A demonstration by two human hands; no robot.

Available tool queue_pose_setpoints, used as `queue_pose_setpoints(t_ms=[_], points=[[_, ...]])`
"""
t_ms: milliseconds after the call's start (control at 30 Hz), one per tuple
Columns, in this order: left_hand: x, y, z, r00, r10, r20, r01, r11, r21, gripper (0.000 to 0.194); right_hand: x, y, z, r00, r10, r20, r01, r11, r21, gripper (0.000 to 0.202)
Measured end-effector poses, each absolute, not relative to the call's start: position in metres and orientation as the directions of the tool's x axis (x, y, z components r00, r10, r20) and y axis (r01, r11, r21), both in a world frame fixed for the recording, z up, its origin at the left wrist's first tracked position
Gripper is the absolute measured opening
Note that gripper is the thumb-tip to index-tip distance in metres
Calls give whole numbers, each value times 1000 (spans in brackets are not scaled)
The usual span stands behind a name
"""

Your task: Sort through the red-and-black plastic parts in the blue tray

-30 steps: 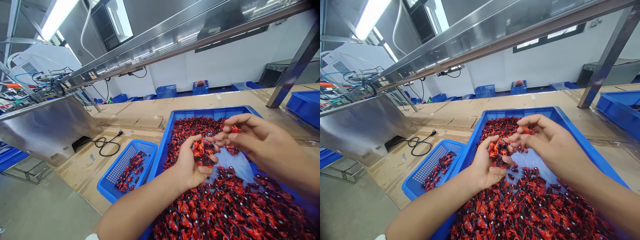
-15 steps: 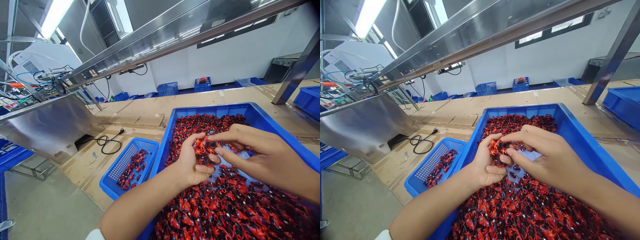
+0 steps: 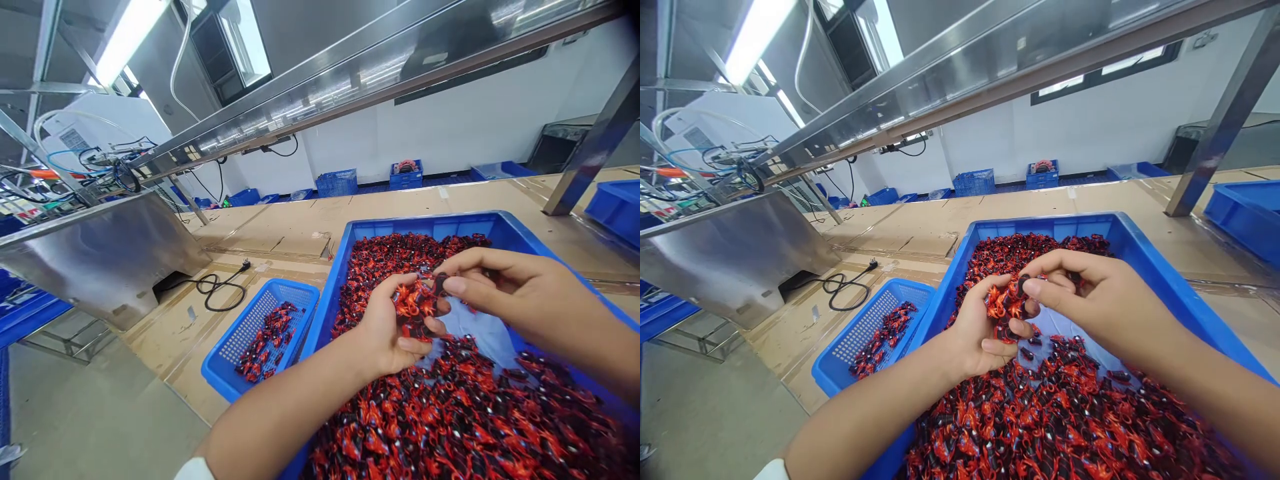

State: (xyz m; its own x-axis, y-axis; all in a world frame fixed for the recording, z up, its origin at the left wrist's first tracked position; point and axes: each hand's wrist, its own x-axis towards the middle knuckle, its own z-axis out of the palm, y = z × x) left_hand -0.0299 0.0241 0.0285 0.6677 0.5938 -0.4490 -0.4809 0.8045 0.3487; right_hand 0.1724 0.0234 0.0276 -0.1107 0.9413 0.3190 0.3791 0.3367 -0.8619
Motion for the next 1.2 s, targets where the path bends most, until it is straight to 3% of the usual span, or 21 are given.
queue_pose_setpoints(t_ms=[200,267,333,500,567,633,700,867,933,1067,1200], points=[[-28,24,29,641,607,-470,-474,794,380,29,172,34,28,-131,989,71,227,100,-969,69],[-28,23,29,640,619,-455,-476,784,397,24,172,34,30,-104,989,102,259,126,-958,65],[-28,21,28,620,637,-458,-488,770,410,22,175,30,36,-29,965,259,350,253,-902,58],[-26,28,8,570,641,-514,-505,767,396,24,191,29,96,70,679,731,636,534,-557,40],[-21,38,-8,595,621,-510,-445,783,434,25,198,38,141,31,493,869,768,545,-337,40],[-16,50,-25,568,678,-466,-412,725,552,30,202,55,194,-14,362,932,871,462,-166,44],[-13,59,-39,542,734,-409,-409,656,634,33,201,79,247,-6,421,907,944,302,-134,47],[-18,66,-49,585,752,-305,-414,600,685,30,183,146,340,-100,630,771,962,258,-87,35],[-17,70,-50,558,767,-318,-439,598,671,31,174,169,357,-117,724,679,968,235,-84,26],[-7,84,-62,401,777,-486,-493,630,600,36,163,195,372,-112,836,536,979,184,-82,20],[-5,83,-66,354,786,-506,-534,615,581,36,168,186,371,-126,790,599,973,217,-82,16]])
